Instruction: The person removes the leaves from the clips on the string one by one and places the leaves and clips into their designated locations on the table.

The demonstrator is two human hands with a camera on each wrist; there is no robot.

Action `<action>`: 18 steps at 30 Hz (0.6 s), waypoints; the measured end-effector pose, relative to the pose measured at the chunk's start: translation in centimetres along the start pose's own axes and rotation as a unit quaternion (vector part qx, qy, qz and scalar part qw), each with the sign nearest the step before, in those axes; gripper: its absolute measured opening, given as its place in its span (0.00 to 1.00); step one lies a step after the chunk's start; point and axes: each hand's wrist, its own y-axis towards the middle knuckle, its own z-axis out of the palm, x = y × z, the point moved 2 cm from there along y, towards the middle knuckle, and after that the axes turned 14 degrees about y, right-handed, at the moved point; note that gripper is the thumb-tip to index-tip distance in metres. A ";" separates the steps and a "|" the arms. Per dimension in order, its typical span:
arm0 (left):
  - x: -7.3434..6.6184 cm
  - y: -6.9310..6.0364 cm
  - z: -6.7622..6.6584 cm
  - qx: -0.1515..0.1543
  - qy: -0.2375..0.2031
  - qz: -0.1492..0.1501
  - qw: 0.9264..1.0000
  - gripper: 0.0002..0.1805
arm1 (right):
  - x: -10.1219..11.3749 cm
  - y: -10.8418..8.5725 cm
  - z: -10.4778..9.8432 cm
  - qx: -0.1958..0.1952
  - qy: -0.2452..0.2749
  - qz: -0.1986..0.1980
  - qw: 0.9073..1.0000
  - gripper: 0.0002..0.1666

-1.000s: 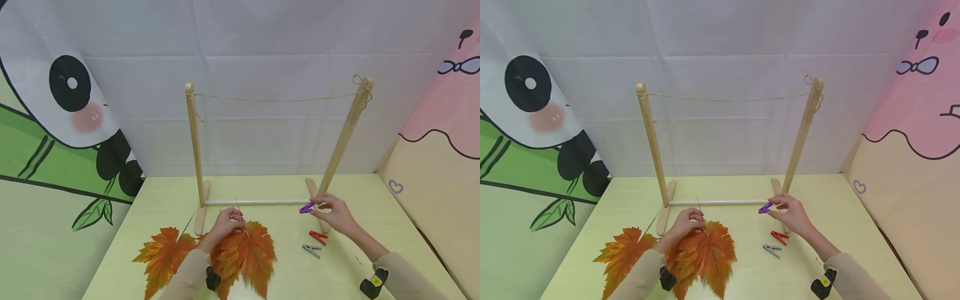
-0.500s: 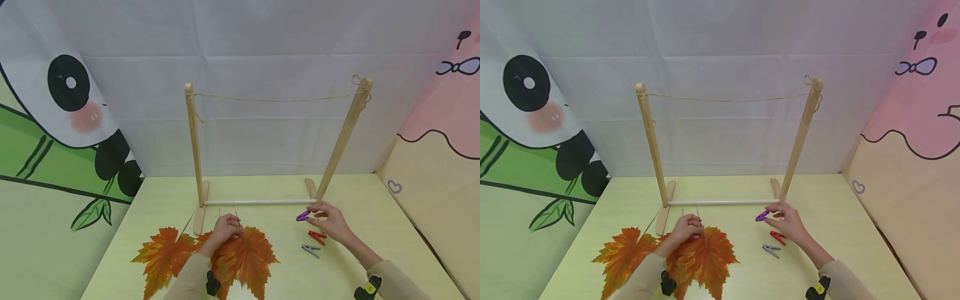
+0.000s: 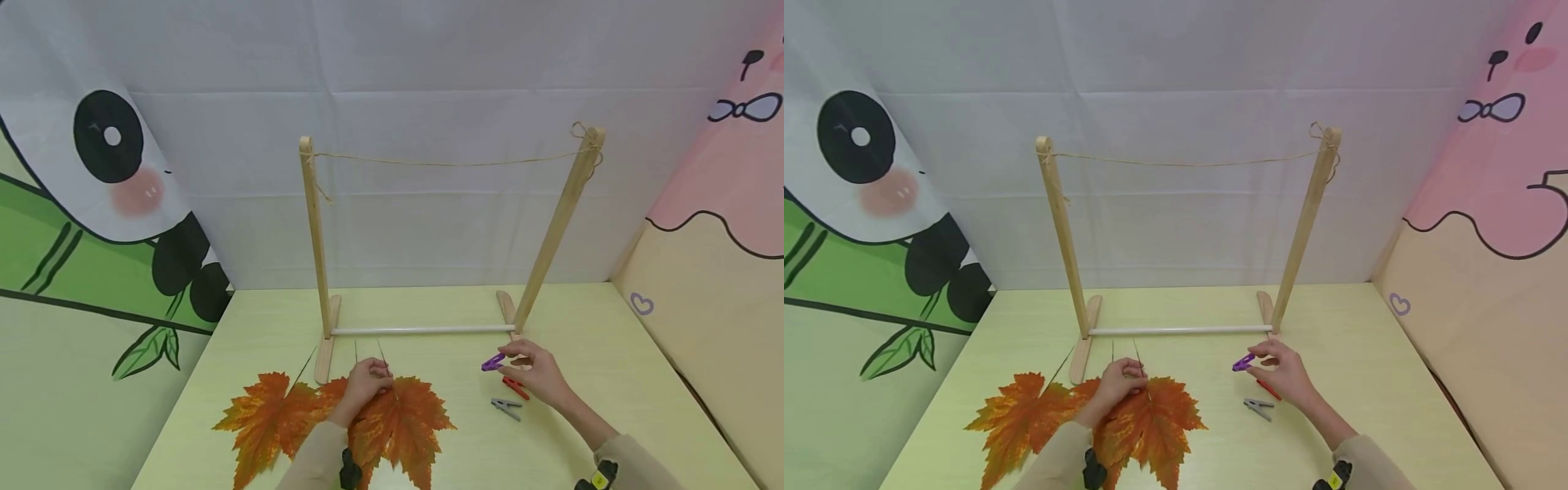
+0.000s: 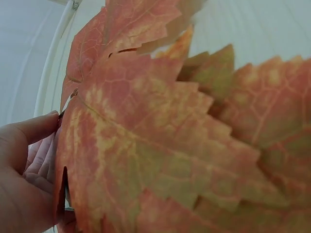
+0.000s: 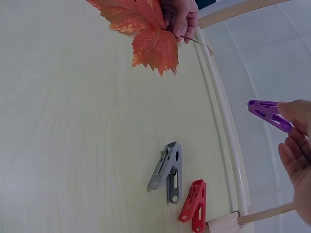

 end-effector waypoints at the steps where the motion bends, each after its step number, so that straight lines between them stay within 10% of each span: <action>1: 0.1 0.0 0.1 -0.001 0.003 0.002 1.000 0.14 | -0.1 -0.1 0.1 -0.001 -0.003 0.003 1.000 0.17; 11: 0.3 -0.1 0.3 -0.028 0.029 0.010 0.999 0.18 | 0.7 -1.0 0.9 -0.011 0.017 0.011 1.000 0.15; 18: 0.0 -0.1 -0.1 -0.035 0.068 0.037 0.996 0.25 | -2.7 -1.3 1.2 -0.022 0.035 0.025 0.999 0.16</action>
